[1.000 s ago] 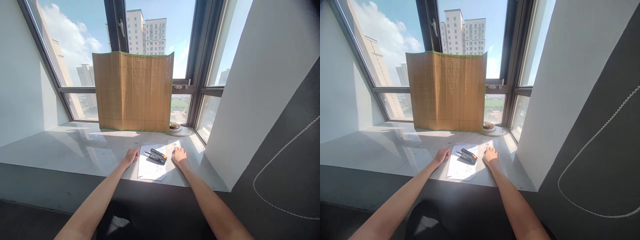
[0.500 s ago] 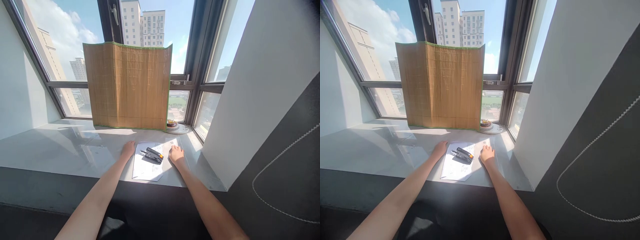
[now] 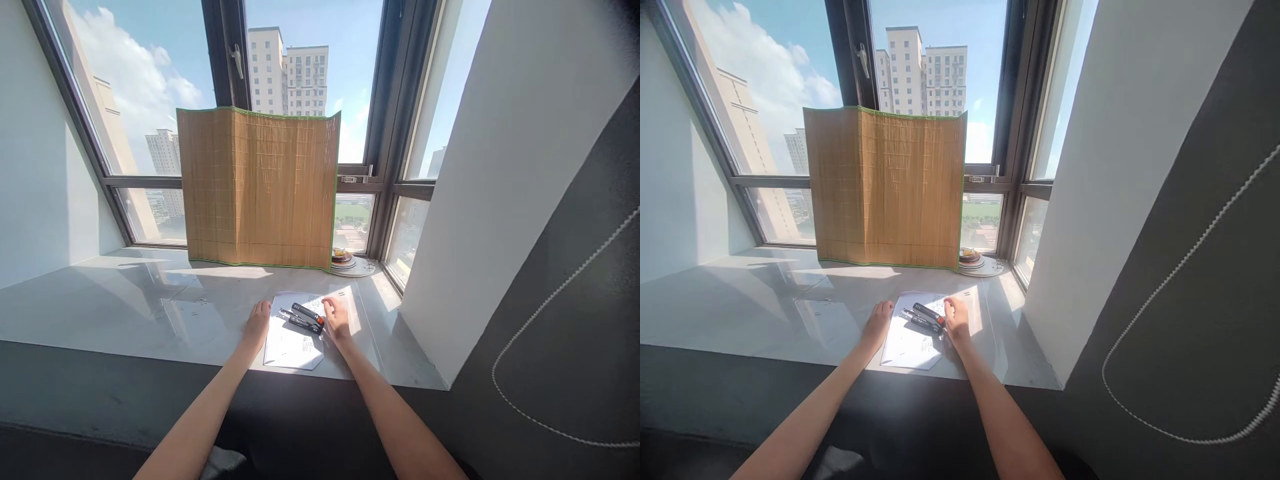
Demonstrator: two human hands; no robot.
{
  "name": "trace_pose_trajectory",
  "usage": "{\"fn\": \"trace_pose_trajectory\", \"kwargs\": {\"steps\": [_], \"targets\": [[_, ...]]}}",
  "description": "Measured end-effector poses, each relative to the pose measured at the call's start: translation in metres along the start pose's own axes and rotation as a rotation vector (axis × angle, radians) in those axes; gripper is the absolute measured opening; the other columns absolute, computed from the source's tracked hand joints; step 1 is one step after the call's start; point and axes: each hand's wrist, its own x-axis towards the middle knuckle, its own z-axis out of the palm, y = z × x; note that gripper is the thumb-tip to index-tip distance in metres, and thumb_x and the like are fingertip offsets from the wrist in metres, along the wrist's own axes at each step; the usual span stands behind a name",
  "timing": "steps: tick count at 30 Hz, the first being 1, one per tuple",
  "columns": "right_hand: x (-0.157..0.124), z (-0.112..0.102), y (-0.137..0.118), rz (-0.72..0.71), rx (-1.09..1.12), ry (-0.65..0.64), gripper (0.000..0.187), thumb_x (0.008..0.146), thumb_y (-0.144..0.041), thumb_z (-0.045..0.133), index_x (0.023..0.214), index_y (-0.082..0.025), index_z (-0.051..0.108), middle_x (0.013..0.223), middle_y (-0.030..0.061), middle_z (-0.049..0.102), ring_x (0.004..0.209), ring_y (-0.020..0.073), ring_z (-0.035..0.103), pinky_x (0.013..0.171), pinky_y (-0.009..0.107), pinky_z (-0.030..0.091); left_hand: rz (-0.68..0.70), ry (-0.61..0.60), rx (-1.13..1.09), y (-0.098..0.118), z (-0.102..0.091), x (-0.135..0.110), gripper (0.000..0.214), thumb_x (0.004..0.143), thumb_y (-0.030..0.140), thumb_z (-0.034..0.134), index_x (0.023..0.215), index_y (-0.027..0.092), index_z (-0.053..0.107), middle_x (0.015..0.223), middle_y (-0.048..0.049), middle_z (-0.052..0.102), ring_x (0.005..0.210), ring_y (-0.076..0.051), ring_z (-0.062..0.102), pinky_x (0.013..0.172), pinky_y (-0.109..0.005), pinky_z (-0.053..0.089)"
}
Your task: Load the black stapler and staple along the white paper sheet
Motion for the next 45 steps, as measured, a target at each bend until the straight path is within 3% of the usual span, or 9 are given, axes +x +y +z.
{"fn": "trace_pose_trajectory", "kwargs": {"steps": [3, 6, 12, 20, 29, 37, 45], "targets": [[-0.006, 0.012, -0.012, -0.172, 0.14, -0.061, 0.032, 0.11, -0.035, 0.058, 0.138, -0.024, 0.07, 0.14, 0.0098, 0.073, 0.129, 0.0271, 0.066, 0.111, 0.039, 0.055, 0.08, 0.075, -0.175, 0.001, 0.006, -0.001, 0.035, 0.099, -0.002, 0.045, 0.113, 0.023, 0.065, 0.112, -0.0104, 0.074, 0.111, -0.026, 0.073, 0.094, -0.037, 0.061], [-0.009, 0.017, -0.012, -0.262, 0.163, -0.189, 0.038, 0.097, -0.027, 0.072, 0.135, -0.022, 0.071, 0.129, 0.012, 0.076, 0.119, 0.0321, 0.07, 0.107, 0.046, 0.056, 0.113, 0.058, -0.284, 0.004, 0.004, -0.001, 0.034, 0.102, 0.001, 0.047, 0.118, 0.024, 0.067, 0.114, -0.0096, 0.076, 0.114, -0.026, 0.075, 0.094, -0.038, 0.062], [-0.009, 0.013, -0.005, -0.242, 0.182, -0.214, 0.035, 0.095, -0.02, 0.07, 0.13, -0.021, 0.071, 0.129, 0.0128, 0.077, 0.12, 0.031, 0.071, 0.107, 0.043, 0.054, 0.166, -0.049, -0.262, 0.01, -0.009, 0.001, 0.026, 0.106, 0.005, 0.054, 0.114, 0.022, 0.072, 0.108, -0.0097, 0.079, 0.106, -0.026, 0.075, 0.092, -0.038, 0.058], [-0.009, 0.009, -0.007, -0.218, 0.199, -0.23, 0.036, 0.092, -0.019, 0.07, 0.128, -0.023, 0.072, 0.126, 0.011, 0.079, 0.119, 0.0312, 0.073, 0.105, 0.043, 0.055, 0.247, -0.11, -0.258, 0.01, -0.009, 0.002, 0.023, 0.108, 0.013, 0.055, 0.113, 0.022, 0.076, 0.112, -0.0095, 0.082, 0.11, -0.028, 0.073, 0.097, -0.04, 0.055], [-0.011, 0.008, -0.008, -0.249, 0.207, -0.257, 0.04, 0.091, -0.021, 0.069, 0.131, -0.026, 0.073, 0.129, 0.0093, 0.079, 0.121, 0.0314, 0.072, 0.108, 0.044, 0.055, 0.281, -0.132, -0.376, 0.012, -0.01, 0.003, 0.021, 0.103, 0.011, 0.056, 0.105, 0.021, 0.074, 0.109, -0.0102, 0.079, 0.108, -0.027, 0.07, 0.099, -0.042, 0.056], [-0.011, 0.008, -0.009, -0.29, 0.235, -0.24, 0.034, 0.09, -0.021, 0.069, 0.124, -0.024, 0.074, 0.125, 0.0087, 0.08, 0.116, 0.0293, 0.074, 0.103, 0.04, 0.056, 0.218, -0.169, -0.349, 0.014, -0.009, 0.004, 0.016, 0.1, 0.014, 0.061, 0.103, 0.022, 0.075, 0.109, -0.0105, 0.078, 0.111, -0.029, 0.07, 0.1, -0.043, 0.056], [-0.012, 0.007, -0.01, -0.249, 0.3, -0.233, 0.034, 0.089, -0.024, 0.07, 0.123, -0.024, 0.074, 0.124, 0.0112, 0.08, 0.118, 0.0327, 0.073, 0.107, 0.047, 0.056, 0.248, -0.18, -0.357, 0.012, -0.01, 0.005, 0.018, 0.103, 0.013, 0.063, 0.101, 0.021, 0.079, 0.105, -0.0094, 0.081, 0.108, -0.028, 0.072, 0.098, -0.042, 0.058]]}}
